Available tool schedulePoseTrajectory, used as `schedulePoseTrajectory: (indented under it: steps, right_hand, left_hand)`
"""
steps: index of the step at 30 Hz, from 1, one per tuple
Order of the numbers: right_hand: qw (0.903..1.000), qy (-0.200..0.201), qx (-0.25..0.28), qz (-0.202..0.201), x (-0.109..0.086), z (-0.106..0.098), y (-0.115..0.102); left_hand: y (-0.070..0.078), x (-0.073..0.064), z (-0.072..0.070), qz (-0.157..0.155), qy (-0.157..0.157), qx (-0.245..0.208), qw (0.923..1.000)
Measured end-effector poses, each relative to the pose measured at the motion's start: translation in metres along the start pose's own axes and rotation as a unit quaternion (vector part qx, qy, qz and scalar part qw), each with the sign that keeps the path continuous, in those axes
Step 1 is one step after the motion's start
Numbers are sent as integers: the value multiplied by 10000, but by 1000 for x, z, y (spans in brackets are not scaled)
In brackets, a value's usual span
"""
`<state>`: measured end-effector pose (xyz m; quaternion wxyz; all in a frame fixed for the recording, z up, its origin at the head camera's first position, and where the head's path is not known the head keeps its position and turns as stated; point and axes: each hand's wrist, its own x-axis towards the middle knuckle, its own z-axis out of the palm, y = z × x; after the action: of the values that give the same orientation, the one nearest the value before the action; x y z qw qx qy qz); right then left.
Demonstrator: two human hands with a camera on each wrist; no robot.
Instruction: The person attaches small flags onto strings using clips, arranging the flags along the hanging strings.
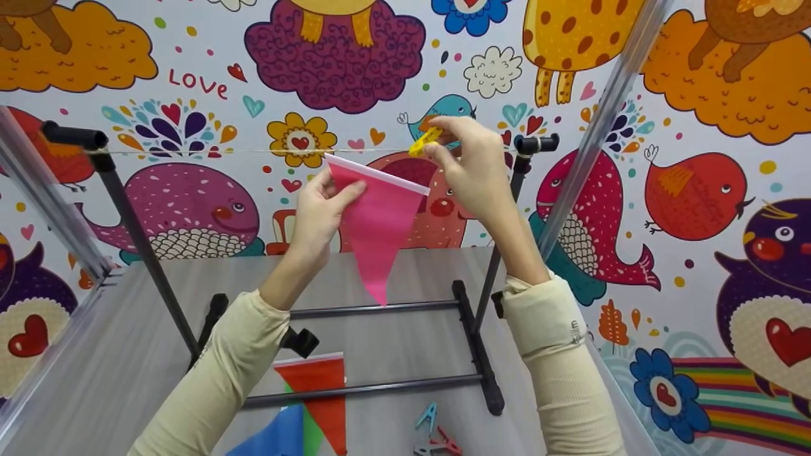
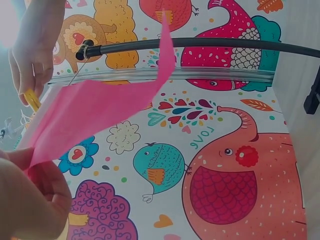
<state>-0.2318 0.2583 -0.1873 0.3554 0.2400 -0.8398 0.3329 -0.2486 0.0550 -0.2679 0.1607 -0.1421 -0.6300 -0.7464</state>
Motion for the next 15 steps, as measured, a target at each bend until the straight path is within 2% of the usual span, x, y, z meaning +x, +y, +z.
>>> schedulePoseTrajectory:
  steps: [8, 15]
  right_hand:
    - [9976, 219, -439, -498, 3, 2, 0]
    - [9954, 297, -466, -784, 5, 2, -2]
  left_hand:
    - [-1, -2, -1, -74, -36, -26, 10000]
    - [0, -2, -2, -19, -38, -31, 10000]
